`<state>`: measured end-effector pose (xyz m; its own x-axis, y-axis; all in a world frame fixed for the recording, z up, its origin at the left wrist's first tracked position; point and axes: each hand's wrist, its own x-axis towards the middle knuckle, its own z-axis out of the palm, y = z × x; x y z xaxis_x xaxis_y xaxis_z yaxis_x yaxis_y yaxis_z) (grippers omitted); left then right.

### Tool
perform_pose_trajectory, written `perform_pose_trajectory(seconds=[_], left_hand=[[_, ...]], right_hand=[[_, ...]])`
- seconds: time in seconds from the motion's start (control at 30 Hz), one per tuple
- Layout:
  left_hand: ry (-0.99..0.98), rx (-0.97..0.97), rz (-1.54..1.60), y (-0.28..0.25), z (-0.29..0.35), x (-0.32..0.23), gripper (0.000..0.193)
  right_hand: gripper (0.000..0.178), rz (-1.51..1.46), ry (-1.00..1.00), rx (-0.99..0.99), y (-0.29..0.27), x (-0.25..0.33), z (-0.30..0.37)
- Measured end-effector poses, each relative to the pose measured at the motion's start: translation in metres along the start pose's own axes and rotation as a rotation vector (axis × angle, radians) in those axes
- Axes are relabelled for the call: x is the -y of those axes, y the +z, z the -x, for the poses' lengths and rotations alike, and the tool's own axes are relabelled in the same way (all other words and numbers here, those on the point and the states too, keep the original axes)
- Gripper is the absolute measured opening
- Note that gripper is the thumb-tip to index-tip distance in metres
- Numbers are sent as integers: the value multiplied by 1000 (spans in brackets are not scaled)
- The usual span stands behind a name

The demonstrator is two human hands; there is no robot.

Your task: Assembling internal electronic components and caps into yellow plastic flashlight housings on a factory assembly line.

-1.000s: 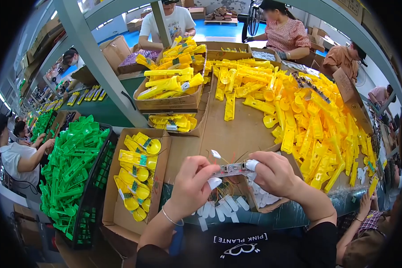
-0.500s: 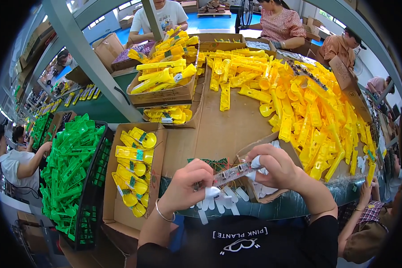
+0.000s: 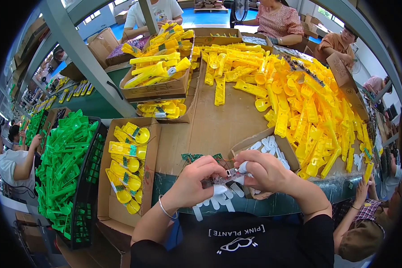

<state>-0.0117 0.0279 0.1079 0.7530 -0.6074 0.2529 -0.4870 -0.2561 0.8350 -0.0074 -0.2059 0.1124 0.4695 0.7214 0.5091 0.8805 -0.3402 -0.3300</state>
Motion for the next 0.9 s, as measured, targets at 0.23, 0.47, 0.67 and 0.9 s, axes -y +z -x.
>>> perform_pose_trajectory(seconds=[0.23,0.47,0.67,0.9], left_hand=[[-88,93,264,2,-3,4,20],[331,-191,-486,17,4,7,22],[366,-250,-461,23,9,19,30],[60,-315,-477,-6,38,-8,61]], right_hand=[[32,-1,8,20,0,4,3],[26,113,73,34,6,7,-2],[23,245,45,68,26,16,-7],[24,309,49,7,25,12,-1]])
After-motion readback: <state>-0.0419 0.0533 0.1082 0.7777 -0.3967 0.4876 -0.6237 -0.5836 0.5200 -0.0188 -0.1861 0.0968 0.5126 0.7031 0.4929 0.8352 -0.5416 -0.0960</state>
